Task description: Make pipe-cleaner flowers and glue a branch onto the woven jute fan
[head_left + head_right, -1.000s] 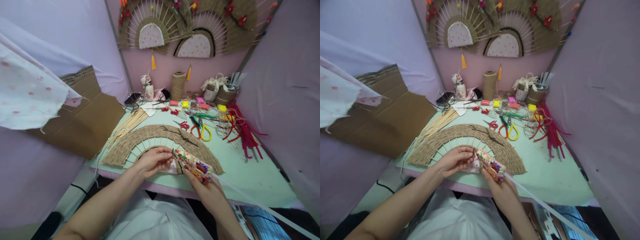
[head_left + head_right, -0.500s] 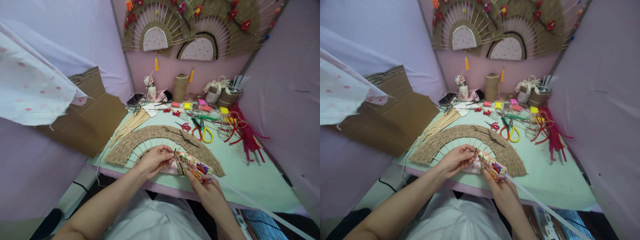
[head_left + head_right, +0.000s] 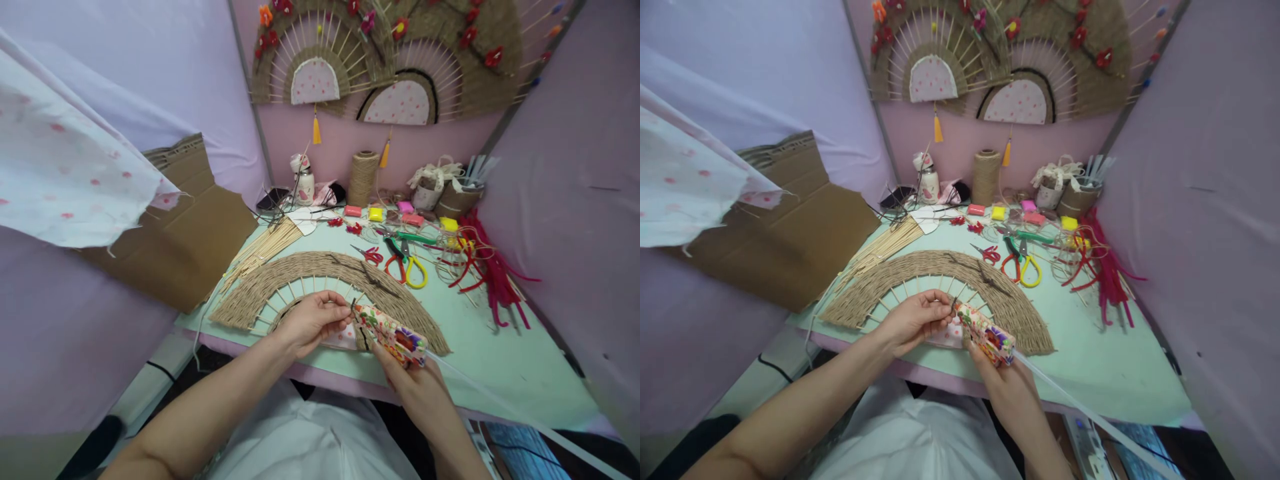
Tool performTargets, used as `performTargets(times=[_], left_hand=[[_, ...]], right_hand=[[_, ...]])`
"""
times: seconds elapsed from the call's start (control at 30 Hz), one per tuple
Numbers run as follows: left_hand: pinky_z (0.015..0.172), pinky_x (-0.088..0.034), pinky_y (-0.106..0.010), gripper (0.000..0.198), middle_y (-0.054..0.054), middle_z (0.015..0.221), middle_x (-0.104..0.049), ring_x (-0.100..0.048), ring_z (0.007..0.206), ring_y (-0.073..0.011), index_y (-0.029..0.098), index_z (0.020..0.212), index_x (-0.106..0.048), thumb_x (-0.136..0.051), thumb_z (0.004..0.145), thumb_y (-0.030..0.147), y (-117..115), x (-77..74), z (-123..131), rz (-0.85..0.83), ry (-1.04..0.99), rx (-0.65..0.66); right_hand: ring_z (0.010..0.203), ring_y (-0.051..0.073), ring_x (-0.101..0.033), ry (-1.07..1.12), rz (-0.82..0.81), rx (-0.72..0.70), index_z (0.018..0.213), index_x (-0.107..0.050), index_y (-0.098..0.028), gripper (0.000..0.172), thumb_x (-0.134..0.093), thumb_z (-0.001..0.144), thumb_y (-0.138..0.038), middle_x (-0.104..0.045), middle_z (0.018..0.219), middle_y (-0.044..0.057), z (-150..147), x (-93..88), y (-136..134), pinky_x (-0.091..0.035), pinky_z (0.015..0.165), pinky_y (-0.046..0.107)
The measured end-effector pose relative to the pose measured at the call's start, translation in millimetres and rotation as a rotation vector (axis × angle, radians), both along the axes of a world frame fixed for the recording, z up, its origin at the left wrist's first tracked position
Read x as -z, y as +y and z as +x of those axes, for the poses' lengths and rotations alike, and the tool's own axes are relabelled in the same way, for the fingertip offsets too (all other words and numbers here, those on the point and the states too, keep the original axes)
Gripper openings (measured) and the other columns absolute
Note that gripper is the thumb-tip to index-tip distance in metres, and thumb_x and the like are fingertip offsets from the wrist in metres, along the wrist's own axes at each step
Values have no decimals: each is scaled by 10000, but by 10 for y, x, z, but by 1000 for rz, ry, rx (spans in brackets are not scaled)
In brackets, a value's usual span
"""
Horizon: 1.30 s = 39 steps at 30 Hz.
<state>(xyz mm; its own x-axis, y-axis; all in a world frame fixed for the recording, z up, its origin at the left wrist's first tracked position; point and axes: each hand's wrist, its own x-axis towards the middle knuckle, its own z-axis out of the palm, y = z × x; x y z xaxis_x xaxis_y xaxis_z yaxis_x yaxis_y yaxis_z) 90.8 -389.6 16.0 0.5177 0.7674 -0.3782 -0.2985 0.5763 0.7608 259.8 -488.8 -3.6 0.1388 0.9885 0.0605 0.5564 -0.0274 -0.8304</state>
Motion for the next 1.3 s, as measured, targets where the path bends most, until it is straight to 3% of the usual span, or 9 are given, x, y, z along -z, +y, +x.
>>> performTargets(times=[0.43,0.6,0.73,0.87,0.97,1.13,1.3], left_hand=[[577,-495,-136,328,-10,684,-637,-593,556,-47,111,800,-557,-813,601,163,-8,-18,-6,3,31,1],[557,-478,-137,340,-12,679,-639,-579,538,-43,113,805,-552,-815,603,185,-4,9,-15,32,48,32],[558,-473,-147,368,-6,658,-631,-574,533,-47,116,795,-546,-829,578,203,-28,12,-18,41,81,41],[581,-473,-164,377,-10,678,-642,-585,558,-58,126,794,-544,-828,573,237,2,-29,-39,77,147,57],[603,-469,-185,308,0,664,-634,-595,595,-76,138,774,-535,-784,619,231,180,-75,-50,282,300,57],[627,-440,-220,157,-1,710,-640,-589,655,-111,164,810,-546,-664,707,183,737,-58,38,865,716,66],[711,-419,-270,128,-42,835,-675,-597,774,-167,185,901,-598,-541,786,182,1108,22,247,1256,1143,225]], right_hand=[[700,214,-627,-27,6,-7,583,-633,-245,391,-455,843,-476,-604,525,12,-2,-28,-3,-499,635,283],[743,231,-645,-6,-6,7,700,-694,-245,371,-446,846,-480,-638,556,17,2,-23,-5,-512,688,307],[848,244,-657,-4,36,3,823,-726,-241,333,-491,813,-477,-721,753,34,49,75,4,-508,765,326],[808,255,-659,4,21,104,818,-727,-251,335,-488,821,-486,-706,676,29,67,112,7,-511,684,329],[831,264,-659,29,11,155,851,-723,-250,337,-491,818,-492,-698,663,28,91,93,-2,-505,662,331],[883,278,-653,64,5,228,893,-712,-232,339,-505,811,-488,-705,702,39,174,91,-29,-498,658,333],[852,275,-660,57,-7,256,855,-715,-238,312,-524,801,-478,-698,658,34,248,97,-48,-497,637,327]])
